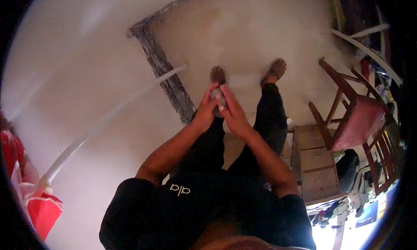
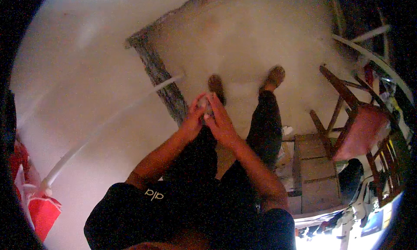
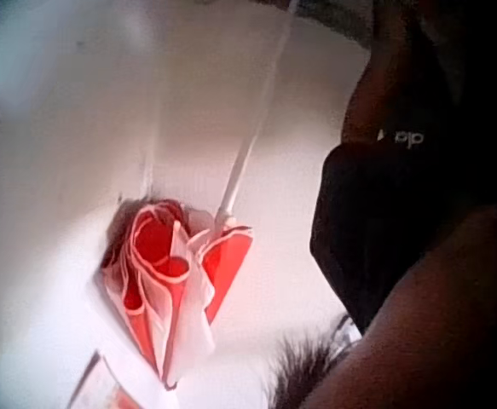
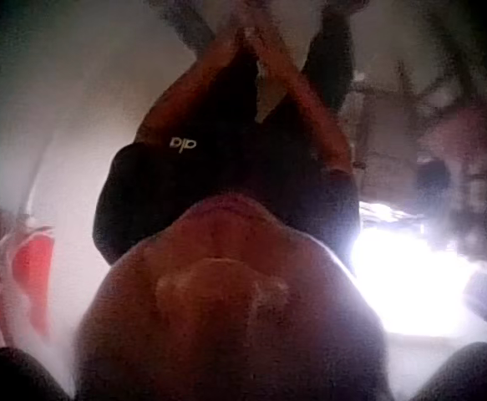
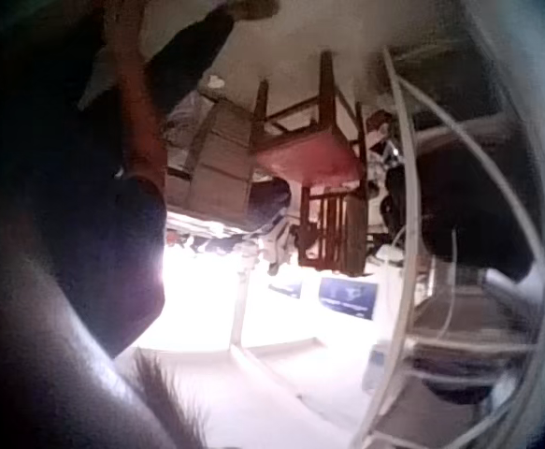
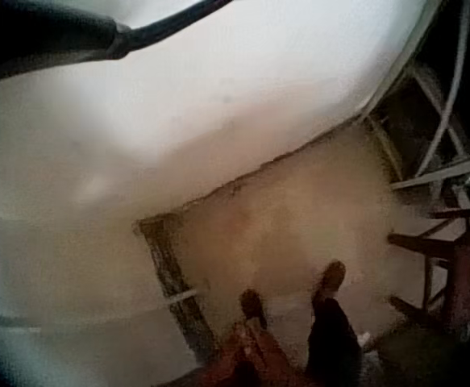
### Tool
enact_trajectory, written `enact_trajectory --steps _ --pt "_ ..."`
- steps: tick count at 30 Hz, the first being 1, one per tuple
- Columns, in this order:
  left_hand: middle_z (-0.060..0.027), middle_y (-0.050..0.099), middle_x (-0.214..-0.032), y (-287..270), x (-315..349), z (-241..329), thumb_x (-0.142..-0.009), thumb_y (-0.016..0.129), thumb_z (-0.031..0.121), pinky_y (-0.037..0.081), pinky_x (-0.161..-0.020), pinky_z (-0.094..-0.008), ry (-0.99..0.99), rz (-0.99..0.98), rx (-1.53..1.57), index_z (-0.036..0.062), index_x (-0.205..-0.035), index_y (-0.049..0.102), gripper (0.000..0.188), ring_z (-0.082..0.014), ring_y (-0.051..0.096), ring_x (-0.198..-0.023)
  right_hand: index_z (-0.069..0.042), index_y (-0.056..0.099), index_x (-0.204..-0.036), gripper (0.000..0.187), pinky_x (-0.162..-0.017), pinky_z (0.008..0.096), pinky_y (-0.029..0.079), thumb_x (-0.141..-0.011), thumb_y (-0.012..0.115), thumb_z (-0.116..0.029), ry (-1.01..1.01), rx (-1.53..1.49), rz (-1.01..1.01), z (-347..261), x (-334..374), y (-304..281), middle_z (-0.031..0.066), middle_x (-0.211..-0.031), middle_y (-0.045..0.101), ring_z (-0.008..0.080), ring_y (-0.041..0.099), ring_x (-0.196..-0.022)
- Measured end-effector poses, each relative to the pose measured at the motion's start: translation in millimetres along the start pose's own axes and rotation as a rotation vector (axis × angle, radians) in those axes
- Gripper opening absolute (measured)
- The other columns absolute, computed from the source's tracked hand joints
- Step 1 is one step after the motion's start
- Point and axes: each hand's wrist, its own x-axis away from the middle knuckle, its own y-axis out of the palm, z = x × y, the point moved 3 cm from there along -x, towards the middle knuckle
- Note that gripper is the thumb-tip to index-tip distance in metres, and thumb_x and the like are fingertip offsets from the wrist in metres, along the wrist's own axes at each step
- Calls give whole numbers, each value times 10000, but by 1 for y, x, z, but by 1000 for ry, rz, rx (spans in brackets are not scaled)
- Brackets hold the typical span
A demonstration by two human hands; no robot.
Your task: The person rubs the tiled floor with a cloth and moves nearby papers and a stool to reach different areas.
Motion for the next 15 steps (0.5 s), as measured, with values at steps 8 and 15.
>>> enact_trajectory --steps 8,15 --pt "-78 559 -1139 -159 -168 14 -892 637 235 468 -886 -355 250 300 -32 95 -1247 520 399 -187 539 -1079 -62 512 -1317 366 -981 337 423 -954 480 -101 112 23 75 84 -69 -33 136 -1264 584 219 554 -1165" --pt "-86 596 -1090 -331 -290 47 -827 683 217 498 -813 -389 341 652 158 48 -1189 540 425 -224 584 -1000 -79 566 -1249 306 -779 320 497 -959 517 -165 267 183 90 89 -92 -49 102 -1103 664 197 626 -931"
